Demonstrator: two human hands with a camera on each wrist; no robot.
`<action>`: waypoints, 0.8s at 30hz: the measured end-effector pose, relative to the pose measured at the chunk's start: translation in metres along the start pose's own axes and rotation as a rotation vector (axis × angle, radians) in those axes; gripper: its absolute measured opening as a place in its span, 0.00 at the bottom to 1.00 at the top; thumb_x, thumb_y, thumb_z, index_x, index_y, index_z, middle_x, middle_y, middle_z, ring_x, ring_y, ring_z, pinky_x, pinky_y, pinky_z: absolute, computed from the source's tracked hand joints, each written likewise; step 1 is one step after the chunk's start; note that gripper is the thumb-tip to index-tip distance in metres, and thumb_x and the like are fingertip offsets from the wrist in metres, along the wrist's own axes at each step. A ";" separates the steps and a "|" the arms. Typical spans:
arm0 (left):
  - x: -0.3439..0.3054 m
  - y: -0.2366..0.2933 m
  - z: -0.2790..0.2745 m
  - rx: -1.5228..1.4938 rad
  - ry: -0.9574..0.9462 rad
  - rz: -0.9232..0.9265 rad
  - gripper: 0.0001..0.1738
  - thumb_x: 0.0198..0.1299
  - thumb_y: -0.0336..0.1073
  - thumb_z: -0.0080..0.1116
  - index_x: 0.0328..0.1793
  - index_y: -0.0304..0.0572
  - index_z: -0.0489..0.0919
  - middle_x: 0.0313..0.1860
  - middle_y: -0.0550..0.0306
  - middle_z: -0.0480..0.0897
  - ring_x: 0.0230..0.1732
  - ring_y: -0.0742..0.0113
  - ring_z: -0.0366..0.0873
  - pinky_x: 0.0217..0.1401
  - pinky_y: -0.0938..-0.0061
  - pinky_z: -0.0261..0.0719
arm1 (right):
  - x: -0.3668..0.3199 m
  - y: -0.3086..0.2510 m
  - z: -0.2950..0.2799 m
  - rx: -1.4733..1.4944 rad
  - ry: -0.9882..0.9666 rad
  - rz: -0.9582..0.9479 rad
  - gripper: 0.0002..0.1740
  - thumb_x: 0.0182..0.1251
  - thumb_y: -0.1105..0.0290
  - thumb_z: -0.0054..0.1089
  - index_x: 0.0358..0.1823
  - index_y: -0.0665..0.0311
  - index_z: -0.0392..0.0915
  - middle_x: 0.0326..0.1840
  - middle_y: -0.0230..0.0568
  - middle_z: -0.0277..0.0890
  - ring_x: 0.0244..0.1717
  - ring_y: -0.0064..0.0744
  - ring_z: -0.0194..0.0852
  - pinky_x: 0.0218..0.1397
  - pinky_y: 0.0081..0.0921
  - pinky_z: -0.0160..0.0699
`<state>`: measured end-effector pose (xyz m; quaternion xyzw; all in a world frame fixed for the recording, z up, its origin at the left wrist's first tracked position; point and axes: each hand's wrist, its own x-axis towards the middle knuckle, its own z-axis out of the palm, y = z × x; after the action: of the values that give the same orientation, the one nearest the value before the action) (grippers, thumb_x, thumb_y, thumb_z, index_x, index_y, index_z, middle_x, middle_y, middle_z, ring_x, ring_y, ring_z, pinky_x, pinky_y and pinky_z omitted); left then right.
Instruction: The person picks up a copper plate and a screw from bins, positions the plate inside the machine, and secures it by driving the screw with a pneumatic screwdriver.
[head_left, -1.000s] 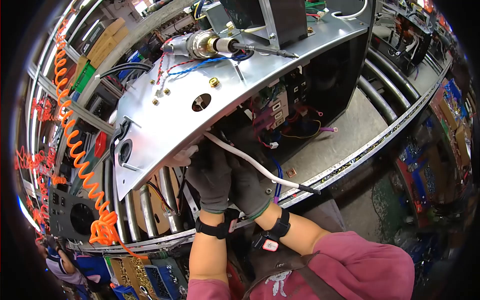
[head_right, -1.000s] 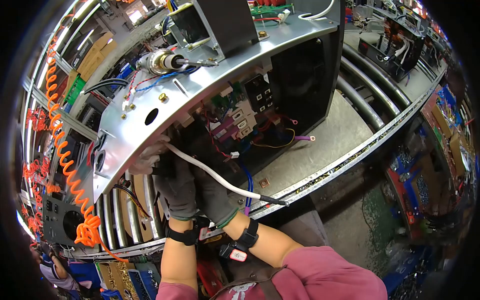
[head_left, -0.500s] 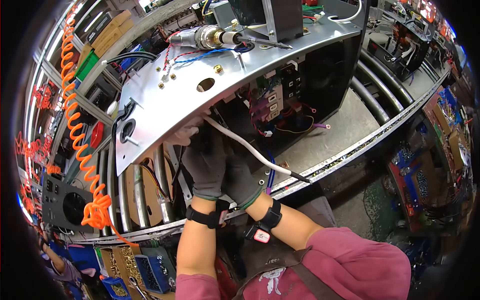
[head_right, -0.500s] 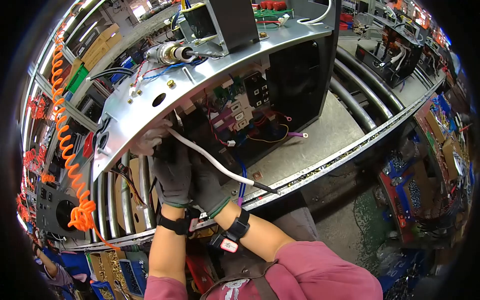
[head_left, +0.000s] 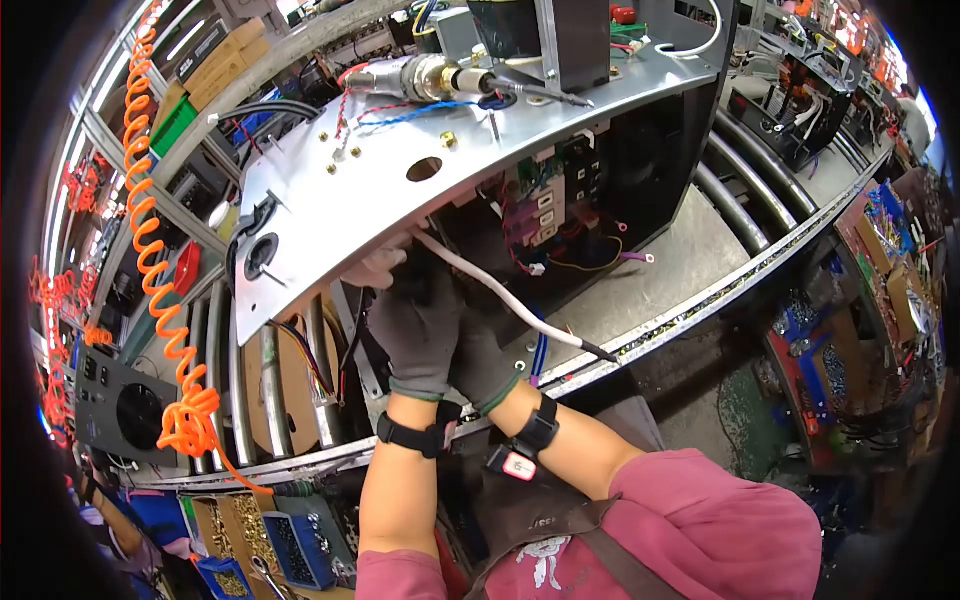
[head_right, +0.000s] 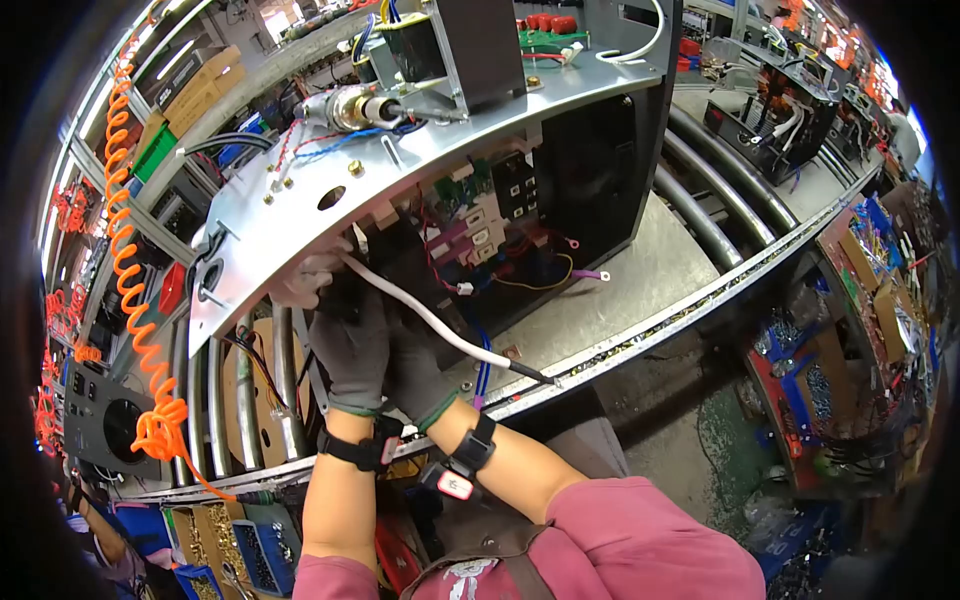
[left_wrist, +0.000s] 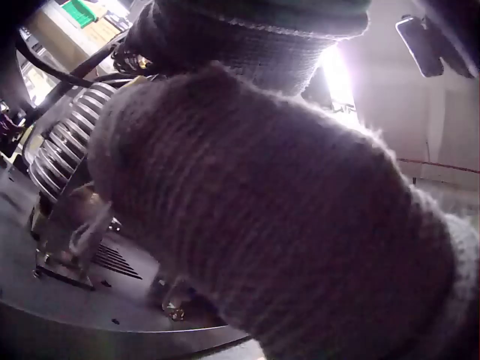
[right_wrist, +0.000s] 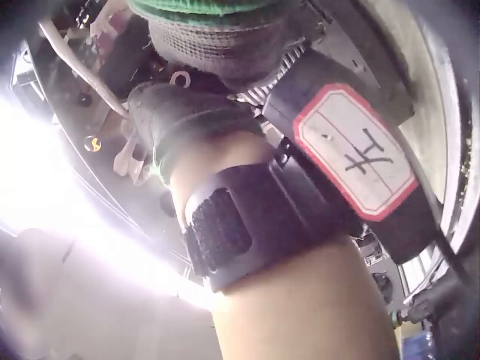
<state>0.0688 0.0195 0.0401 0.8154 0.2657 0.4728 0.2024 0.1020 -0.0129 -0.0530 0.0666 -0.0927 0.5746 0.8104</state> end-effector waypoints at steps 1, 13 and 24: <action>0.000 -0.001 0.001 -0.003 0.000 -0.007 0.12 0.59 0.36 0.60 0.43 0.34 0.80 0.33 0.45 0.84 0.34 0.53 0.81 0.38 0.68 0.76 | 0.001 -0.002 -0.002 -0.004 0.006 0.002 0.25 0.74 0.63 0.44 0.71 0.59 0.60 0.64 0.41 0.67 0.64 0.35 0.67 0.68 0.31 0.65; 0.005 -0.008 -0.017 -0.206 -0.088 0.056 0.19 0.56 0.36 0.65 0.52 0.34 0.79 0.41 0.52 0.83 0.38 0.69 0.79 0.41 0.74 0.75 | 0.002 -0.006 0.018 -0.802 0.191 -0.412 0.22 0.73 0.55 0.51 0.58 0.62 0.70 0.50 0.36 0.74 0.50 0.25 0.71 0.54 0.28 0.71; 0.014 -0.034 -0.027 -0.386 -0.405 -0.142 0.22 0.48 0.31 0.70 0.50 0.33 0.77 0.44 0.47 0.81 0.43 0.57 0.81 0.47 0.70 0.78 | 0.005 -0.002 -0.016 -0.473 0.286 -0.174 0.10 0.73 0.66 0.54 0.49 0.62 0.74 0.37 0.28 0.71 0.37 0.15 0.69 0.43 0.16 0.72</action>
<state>0.0427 0.0565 0.0422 0.8190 0.1815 0.3268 0.4354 0.1064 -0.0048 -0.0677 -0.1982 -0.1031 0.4687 0.8546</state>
